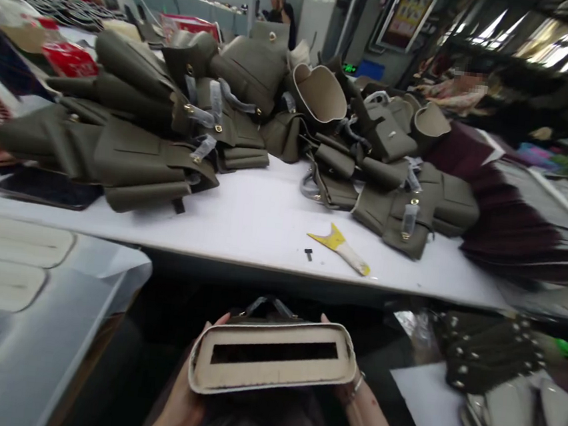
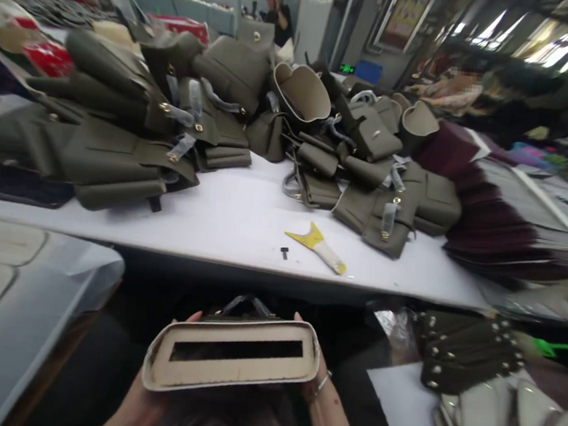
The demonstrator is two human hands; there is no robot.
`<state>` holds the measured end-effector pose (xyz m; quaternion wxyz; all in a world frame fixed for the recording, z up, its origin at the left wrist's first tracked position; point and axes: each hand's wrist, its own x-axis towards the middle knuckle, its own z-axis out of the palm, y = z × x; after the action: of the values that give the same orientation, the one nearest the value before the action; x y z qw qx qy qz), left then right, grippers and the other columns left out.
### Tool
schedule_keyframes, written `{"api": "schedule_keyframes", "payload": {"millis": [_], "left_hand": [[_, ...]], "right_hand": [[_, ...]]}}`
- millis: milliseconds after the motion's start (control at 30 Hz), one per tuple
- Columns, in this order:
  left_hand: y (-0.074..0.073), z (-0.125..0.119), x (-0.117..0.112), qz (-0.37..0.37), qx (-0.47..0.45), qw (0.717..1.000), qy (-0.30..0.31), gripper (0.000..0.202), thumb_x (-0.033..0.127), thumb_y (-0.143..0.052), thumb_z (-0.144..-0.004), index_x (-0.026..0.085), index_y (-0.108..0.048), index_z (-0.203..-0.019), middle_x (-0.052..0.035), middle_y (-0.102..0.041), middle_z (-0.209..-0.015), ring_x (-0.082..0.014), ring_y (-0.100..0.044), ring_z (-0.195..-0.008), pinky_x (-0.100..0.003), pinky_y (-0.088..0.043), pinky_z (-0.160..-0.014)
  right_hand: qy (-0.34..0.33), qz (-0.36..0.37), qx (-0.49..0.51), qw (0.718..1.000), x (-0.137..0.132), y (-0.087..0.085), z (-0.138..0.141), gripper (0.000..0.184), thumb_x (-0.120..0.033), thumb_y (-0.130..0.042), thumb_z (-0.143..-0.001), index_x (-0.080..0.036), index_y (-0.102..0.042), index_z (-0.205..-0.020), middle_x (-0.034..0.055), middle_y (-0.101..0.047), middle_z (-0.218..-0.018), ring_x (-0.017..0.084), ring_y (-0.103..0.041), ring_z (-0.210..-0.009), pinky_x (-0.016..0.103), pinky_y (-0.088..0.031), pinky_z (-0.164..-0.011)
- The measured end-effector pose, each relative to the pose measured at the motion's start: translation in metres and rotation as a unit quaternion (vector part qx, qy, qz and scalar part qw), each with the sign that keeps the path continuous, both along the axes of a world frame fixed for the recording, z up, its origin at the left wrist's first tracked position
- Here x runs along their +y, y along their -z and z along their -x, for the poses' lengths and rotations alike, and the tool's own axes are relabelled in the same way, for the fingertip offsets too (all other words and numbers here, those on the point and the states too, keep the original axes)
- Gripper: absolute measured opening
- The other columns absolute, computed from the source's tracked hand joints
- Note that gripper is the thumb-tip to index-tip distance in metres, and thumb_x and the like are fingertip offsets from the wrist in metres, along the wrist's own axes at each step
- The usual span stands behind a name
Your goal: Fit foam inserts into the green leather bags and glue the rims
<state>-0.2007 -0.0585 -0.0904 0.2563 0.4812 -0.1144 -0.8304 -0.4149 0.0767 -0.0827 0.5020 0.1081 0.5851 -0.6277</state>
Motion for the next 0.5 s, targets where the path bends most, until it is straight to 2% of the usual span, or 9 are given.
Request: {"api": "schedule_keyframes", "payload": {"millis": [133, 233, 367, 500], "left_hand": [[0.006, -0.004, -0.002, -0.010, 0.022, 0.999, 0.022, 0.050, 0.051, -0.055, -0.089, 0.026, -0.057, -0.133, -0.0079, -0.066, -0.125, -0.0306, -0.062, -0.115, -0.044, -0.050, -0.099], [0.005, -0.006, -0.004, -0.010, -0.006, 1.000, 0.024, 0.050, 0.052, -0.055, -0.090, 0.027, -0.057, -0.133, -0.0073, -0.067, -0.123, -0.0291, -0.064, -0.112, -0.043, -0.050, -0.099], [0.003, -0.006, -0.008, -0.017, -0.046, 0.999, 0.019, 0.047, 0.050, -0.056, -0.090, 0.027, -0.058, -0.131, -0.0078, -0.068, -0.120, -0.0281, -0.066, -0.107, -0.043, -0.051, -0.098], [0.004, -0.004, -0.011, -0.017, -0.031, 0.999, 0.025, 0.046, 0.049, -0.058, -0.090, 0.026, -0.060, -0.129, -0.0098, -0.068, -0.120, -0.0305, -0.066, -0.107, -0.046, -0.054, -0.093]], "right_hand": [[-0.006, 0.010, -0.041, 0.999, 0.002, -0.001, 0.002, 0.027, -0.043, -0.078, -0.067, -0.017, -0.072, -0.071, 0.0034, -0.070, -0.066, 0.027, -0.070, -0.077, 0.036, -0.055, -0.077], [0.008, 0.018, -0.048, 0.999, 0.007, 0.001, 0.002, 0.027, -0.044, -0.080, -0.064, -0.018, -0.070, -0.067, 0.0008, -0.069, -0.062, 0.024, -0.069, -0.072, 0.034, -0.055, -0.080], [0.016, 0.024, -0.056, 0.998, 0.009, 0.004, -0.001, 0.033, -0.048, -0.079, -0.065, -0.018, -0.073, -0.075, 0.0020, -0.072, -0.068, 0.024, -0.069, -0.077, 0.034, -0.053, -0.082], [0.021, 0.035, -0.053, 0.998, 0.008, 0.003, -0.005, 0.030, -0.047, -0.077, -0.068, -0.018, -0.073, -0.076, 0.0025, -0.072, -0.069, 0.026, -0.069, -0.082, 0.035, -0.052, -0.083]]}}
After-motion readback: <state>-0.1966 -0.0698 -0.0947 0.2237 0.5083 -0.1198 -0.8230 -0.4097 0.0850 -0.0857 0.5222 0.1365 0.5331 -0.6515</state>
